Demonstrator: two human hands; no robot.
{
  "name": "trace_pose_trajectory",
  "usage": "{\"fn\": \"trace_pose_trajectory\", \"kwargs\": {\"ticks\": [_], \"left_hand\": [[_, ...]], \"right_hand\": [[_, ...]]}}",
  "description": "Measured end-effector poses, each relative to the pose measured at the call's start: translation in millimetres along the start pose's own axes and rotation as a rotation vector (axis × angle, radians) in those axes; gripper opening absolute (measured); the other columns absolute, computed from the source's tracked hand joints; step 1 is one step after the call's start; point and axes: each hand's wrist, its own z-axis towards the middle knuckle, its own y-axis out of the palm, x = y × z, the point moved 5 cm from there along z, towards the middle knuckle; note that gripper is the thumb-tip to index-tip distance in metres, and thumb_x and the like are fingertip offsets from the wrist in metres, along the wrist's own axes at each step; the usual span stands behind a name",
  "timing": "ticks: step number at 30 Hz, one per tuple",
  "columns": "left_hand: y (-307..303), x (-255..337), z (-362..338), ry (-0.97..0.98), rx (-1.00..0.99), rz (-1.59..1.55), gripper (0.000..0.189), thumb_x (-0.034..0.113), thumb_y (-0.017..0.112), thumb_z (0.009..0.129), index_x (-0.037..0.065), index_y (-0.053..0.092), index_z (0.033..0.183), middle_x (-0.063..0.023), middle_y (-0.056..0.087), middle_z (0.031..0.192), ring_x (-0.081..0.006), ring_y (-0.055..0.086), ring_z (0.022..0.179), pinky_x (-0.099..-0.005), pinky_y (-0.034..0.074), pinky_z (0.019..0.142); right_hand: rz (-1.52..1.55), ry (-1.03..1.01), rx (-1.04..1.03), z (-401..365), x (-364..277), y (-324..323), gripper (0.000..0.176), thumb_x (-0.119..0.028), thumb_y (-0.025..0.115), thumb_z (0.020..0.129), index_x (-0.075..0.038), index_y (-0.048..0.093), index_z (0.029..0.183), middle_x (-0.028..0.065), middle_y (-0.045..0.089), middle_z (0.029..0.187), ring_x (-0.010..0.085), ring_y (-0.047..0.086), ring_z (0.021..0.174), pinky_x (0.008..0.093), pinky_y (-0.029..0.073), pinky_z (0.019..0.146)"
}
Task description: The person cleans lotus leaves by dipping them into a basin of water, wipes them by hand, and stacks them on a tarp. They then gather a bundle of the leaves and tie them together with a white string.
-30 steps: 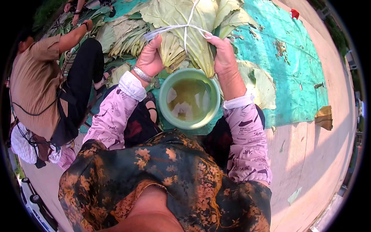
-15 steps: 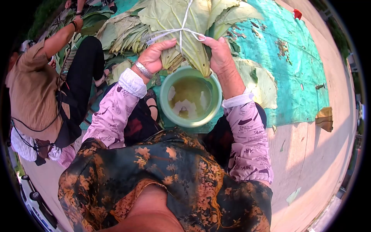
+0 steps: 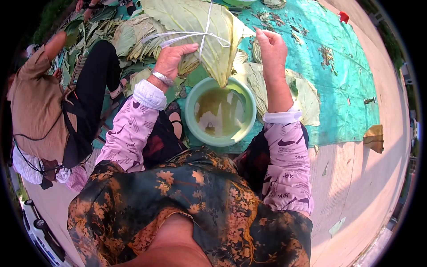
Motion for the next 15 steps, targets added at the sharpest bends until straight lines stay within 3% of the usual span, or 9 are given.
{"fn": "trace_pose_trajectory", "kwargs": {"ticks": [2,3,6,7,13,15], "left_hand": [[4,4,-2,0.053,-0.040,0.055,0.022,0.000,0.067,0.071,-0.002,0.062,0.092,-0.0080,0.064,0.087,-0.0150,0.061,0.078,-0.0283,0.051,0.071],[4,3,0,0.077,-0.045,0.107,0.024,-0.001,0.067,0.070,-0.002,0.062,0.093,-0.0079,0.064,0.087,-0.0149,0.061,0.077,-0.0281,0.051,0.070],[8,-6,5,0.117,-0.068,0.235,0.029,-0.003,0.068,0.068,-0.001,0.060,0.097,-0.0075,0.063,0.089,-0.0144,0.060,0.077,-0.0277,0.051,0.069],[11,-9,6,0.117,-0.084,0.258,0.031,-0.003,0.069,0.068,-0.001,0.059,0.097,-0.0073,0.063,0.090,-0.0144,0.060,0.077,-0.0277,0.050,0.069],[19,-22,8,0.132,-0.089,0.387,0.033,0.001,0.071,0.062,-0.001,0.060,0.093,-0.0056,0.063,0.087,-0.0151,0.058,0.075,-0.0291,0.048,0.069],[19,-24,10,0.118,-0.110,0.452,0.031,0.000,0.071,0.065,0.000,0.060,0.094,-0.0056,0.063,0.088,-0.0144,0.058,0.075,-0.0281,0.049,0.067]], "right_hand": [[0.031,-0.311,-0.015,-6,-19,2,0.017,-0.019,0.063,0.082,-0.005,0.061,0.091,0.0017,0.061,0.083,0.0070,0.054,0.078,0.0229,0.043,0.071],[0.062,-0.349,-0.030,-15,-30,10,0.008,-0.009,0.063,0.081,-0.003,0.062,0.086,-0.0006,0.060,0.080,0.0053,0.053,0.072,0.0198,0.043,0.067],[-0.180,-0.438,-0.157,-32,-41,32,0.008,-0.010,0.063,0.080,-0.004,0.062,0.084,-0.0023,0.061,0.080,0.0052,0.053,0.070,0.0206,0.044,0.065],[-0.279,-0.552,-0.167,-37,-46,39,0.006,-0.009,0.064,0.078,-0.005,0.063,0.083,-0.0014,0.061,0.078,0.0067,0.054,0.068,0.0212,0.044,0.064],[-0.517,-0.639,-0.258,-50,-42,61,0.009,-0.010,0.065,0.074,-0.010,0.062,0.083,0.0006,0.059,0.076,0.0122,0.057,0.067,0.0246,0.046,0.061],[-0.583,-0.669,-0.256,-55,-46,63,0.010,-0.011,0.066,0.073,-0.011,0.062,0.083,0.0000,0.058,0.076,0.0134,0.056,0.066,0.0256,0.046,0.061]]}}
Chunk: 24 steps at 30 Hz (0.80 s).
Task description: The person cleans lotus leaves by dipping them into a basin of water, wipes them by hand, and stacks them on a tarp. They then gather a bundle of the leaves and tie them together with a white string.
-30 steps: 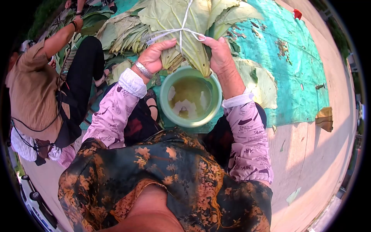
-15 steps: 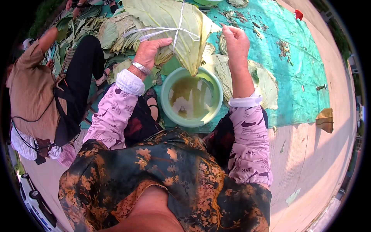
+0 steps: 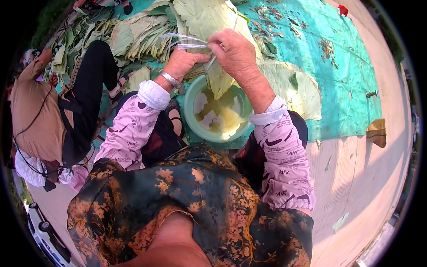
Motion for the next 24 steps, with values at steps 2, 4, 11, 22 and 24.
{"fn": "trace_pose_trajectory", "kwargs": {"ticks": [2,4,11,22,24], "left_hand": [[1,0,0,-0.012,-0.005,0.006,0.029,0.000,0.070,0.065,0.000,0.060,0.093,-0.0054,0.063,0.087,-0.0140,0.058,0.075,-0.0279,0.049,0.067],[2,0,0,-0.028,0.011,-0.048,0.029,0.002,0.071,0.062,-0.001,0.061,0.089,-0.0049,0.063,0.084,-0.0137,0.058,0.074,-0.0285,0.048,0.067],[5,-1,-1,-0.088,-0.019,-0.071,0.032,-0.002,0.070,0.066,-0.001,0.059,0.096,-0.0060,0.063,0.087,-0.0149,0.059,0.074,-0.0282,0.050,0.067],[6,-10,2,-0.082,-0.055,0.067,0.035,-0.002,0.069,0.066,-0.002,0.058,0.099,-0.0065,0.063,0.088,-0.0143,0.059,0.074,-0.0275,0.049,0.070],[6,-12,4,-0.011,-0.029,0.025,0.033,0.000,0.071,0.063,-0.003,0.060,0.094,-0.0072,0.064,0.085,-0.0149,0.059,0.072,-0.0277,0.049,0.067]], "right_hand": [[-0.049,-0.048,0.017,1,-4,-2,0.011,-0.012,0.066,0.073,-0.012,0.061,0.082,-0.0003,0.057,0.075,0.0148,0.056,0.066,0.0267,0.046,0.061],[-0.145,-0.161,0.047,1,-14,-4,0.010,-0.011,0.065,0.073,-0.011,0.060,0.081,0.0002,0.057,0.075,0.0157,0.055,0.066,0.0271,0.046,0.060],[-0.038,-0.032,0.007,0,0,2,0.009,-0.010,0.064,0.074,-0.010,0.060,0.082,-0.0001,0.057,0.075,0.0134,0.055,0.067,0.0258,0.045,0.063],[0.834,0.421,-0.116,0,36,6,0.015,-0.007,0.058,0.083,-0.002,0.055,0.096,0.0015,0.059,0.079,0.0064,0.051,0.063,0.0199,0.043,0.057],[0.840,0.483,-0.134,-1,40,8,0.019,-0.007,0.057,0.082,-0.001,0.054,0.099,0.0019,0.059,0.080,0.0058,0.050,0.062,0.0190,0.042,0.055]]}}
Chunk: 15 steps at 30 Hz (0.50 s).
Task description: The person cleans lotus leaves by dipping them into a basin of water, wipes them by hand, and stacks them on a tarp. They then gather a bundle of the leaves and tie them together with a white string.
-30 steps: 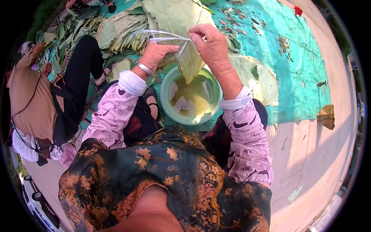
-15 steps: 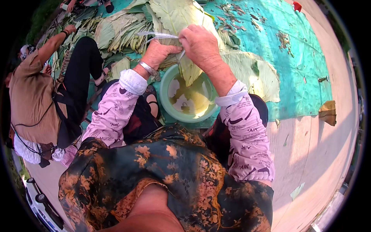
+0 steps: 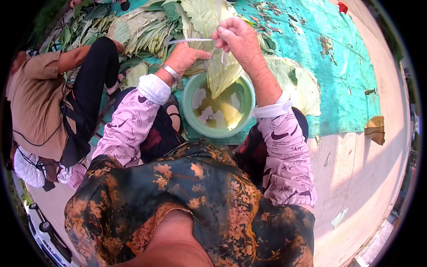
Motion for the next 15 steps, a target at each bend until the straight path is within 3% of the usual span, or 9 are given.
{"fn": "trace_pose_trajectory", "kwargs": {"ticks": [1,4,9,12,15], "left_hand": [[-1,-1,1,0.036,0.013,-0.019,0.032,0.001,0.071,0.062,-0.004,0.061,0.092,-0.0076,0.064,0.083,-0.0152,0.059,0.070,-0.0279,0.049,0.066],[-2,12,-10,-0.169,0.068,0.125,0.029,0.002,0.072,0.062,-0.005,0.061,0.088,-0.0083,0.064,0.080,-0.0146,0.058,0.065,-0.0281,0.049,0.062],[-6,-5,0,-0.163,-0.007,0.027,0.028,0.002,0.071,0.062,-0.005,0.062,0.087,-0.0090,0.064,0.079,-0.0158,0.059,0.064,-0.0289,0.049,0.061],[-5,2,-3,-0.139,-0.007,-0.039,0.028,0.001,0.071,0.062,-0.004,0.061,0.089,-0.0096,0.064,0.082,-0.0171,0.059,0.068,-0.0295,0.050,0.063],[-6,3,-3,-0.111,-0.001,-0.041,0.027,0.002,0.072,0.064,-0.004,0.063,0.089,-0.0085,0.065,0.080,-0.0152,0.060,0.067,-0.0277,0.050,0.063]], "right_hand": [[-0.047,-0.034,-0.027,0,-1,1,0.020,-0.007,0.058,0.082,-0.001,0.054,0.100,0.0012,0.058,0.080,0.0058,0.050,0.061,0.0190,0.042,0.055],[-0.280,-0.120,-0.071,-3,-3,5,0.022,-0.008,0.060,0.080,-0.003,0.055,0.100,-0.0001,0.056,0.077,0.0065,0.051,0.061,0.0200,0.042,0.055],[-0.842,-0.286,-0.049,-7,-7,11,0.022,-0.006,0.060,0.075,-0.008,0.059,0.097,0.0027,0.053,0.075,0.0126,0.051,0.064,0.0250,0.044,0.061],[-0.820,-0.530,-0.096,-6,-11,13,0.019,-0.005,0.060,0.075,-0.007,0.060,0.094,0.0052,0.052,0.075,0.0168,0.050,0.064,0.0269,0.043,0.063],[-0.875,-0.388,-0.142,-8,-16,11,0.017,-0.005,0.058,0.076,-0.007,0.059,0.093,0.0054,0.052,0.074,0.0178,0.051,0.066,0.0272,0.043,0.063]]}}
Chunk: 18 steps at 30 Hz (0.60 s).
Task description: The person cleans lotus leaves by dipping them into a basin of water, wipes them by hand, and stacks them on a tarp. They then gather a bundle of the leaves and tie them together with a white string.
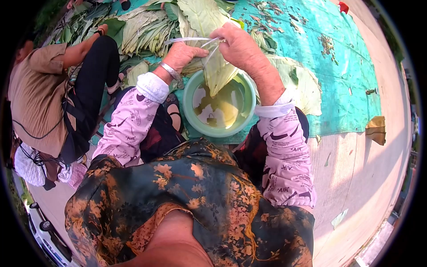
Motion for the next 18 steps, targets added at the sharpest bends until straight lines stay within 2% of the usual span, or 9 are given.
{"fn": "trace_pose_trajectory", "kwargs": {"ticks": [3,6,7,10,12,13,16,18], "left_hand": [[-1,-4,3,0.012,0.000,-0.011,0.027,0.003,0.072,0.065,-0.004,0.063,0.090,-0.0079,0.065,0.081,-0.0144,0.060,0.067,-0.0265,0.050,0.064],[-4,-13,11,-0.026,-0.020,0.102,0.034,0.000,0.071,0.062,-0.003,0.061,0.094,-0.0089,0.065,0.086,-0.0159,0.060,0.072,-0.0285,0.049,0.066],[-5,-16,14,-0.046,-0.027,0.164,0.036,-0.001,0.071,0.061,-0.003,0.061,0.096,-0.0094,0.064,0.088,-0.0165,0.060,0.074,-0.0295,0.049,0.067],[2,-8,7,0.092,0.023,0.089,0.035,0.000,0.071,0.061,-0.003,0.062,0.095,-0.0097,0.065,0.088,-0.0162,0.061,0.074,-0.0293,0.049,0.069],[3,-14,8,0.074,0.015,0.143,0.034,0.001,0.071,0.061,-0.003,0.062,0.093,-0.0101,0.066,0.086,-0.0165,0.062,0.074,-0.0288,0.049,0.070],[2,-18,9,0.065,0.011,0.169,0.034,0.002,0.072,0.061,-0.003,0.063,0.093,-0.0102,0.066,0.086,-0.0167,0.062,0.074,-0.0286,0.049,0.070],[-4,-34,15,0.013,0.022,0.255,0.032,0.002,0.072,0.060,-0.004,0.063,0.090,-0.0105,0.066,0.085,-0.0173,0.062,0.072,-0.0285,0.049,0.069],[-4,-32,15,0.027,0.015,0.267,0.032,0.002,0.072,0.060,-0.005,0.063,0.090,-0.0111,0.066,0.084,-0.0176,0.062,0.071,-0.0287,0.049,0.068]], "right_hand": [[-0.047,0.044,-0.029,-2,3,3,0.013,-0.005,0.058,0.077,-0.008,0.060,0.089,0.0056,0.052,0.074,0.0176,0.051,0.066,0.0265,0.043,0.063],[-0.094,0.012,0.107,-2,4,3,0.010,-0.007,0.061,0.077,-0.007,0.061,0.086,0.0044,0.053,0.074,0.0151,0.053,0.069,0.0250,0.042,0.063],[0.004,0.032,0.128,-1,8,3,0.009,-0.008,0.062,0.077,-0.007,0.062,0.085,0.0032,0.055,0.076,0.0140,0.053,0.070,0.0245,0.042,0.063],[0.370,0.105,0.206,0,20,-1,0.008,-0.012,0.065,0.078,-0.006,0.063,0.083,0.0000,0.059,0.081,0.0108,0.054,0.072,0.0236,0.042,0.067],[0.707,0.172,0.278,3,20,-15,0.009,-0.013,0.066,0.079,-0.006,0.063,0.083,-0.0015,0.060,0.085,0.0090,0.053,0.073,0.0235,0.042,0.069],[0.772,0.239,0.344,2,20,-25,0.009,-0.012,0.064,0.081,-0.004,0.063,0.085,0.0005,0.061,0.088,0.0091,0.052,0.072,0.0228,0.041,0.071],[1.095,0.170,0.501,-2,54,-56,0.010,-0.009,0.060,0.083,-0.001,0.062,0.089,0.0047,0.061,0.090,0.0097,0.050,0.071,0.0236,0.040,0.068],[1.250,0.041,0.602,-7,68,-79,0.011,-0.007,0.056,0.085,0.001,0.060,0.092,0.0085,0.060,0.094,0.0107,0.049,0.071,0.0246,0.039,0.064]]}}
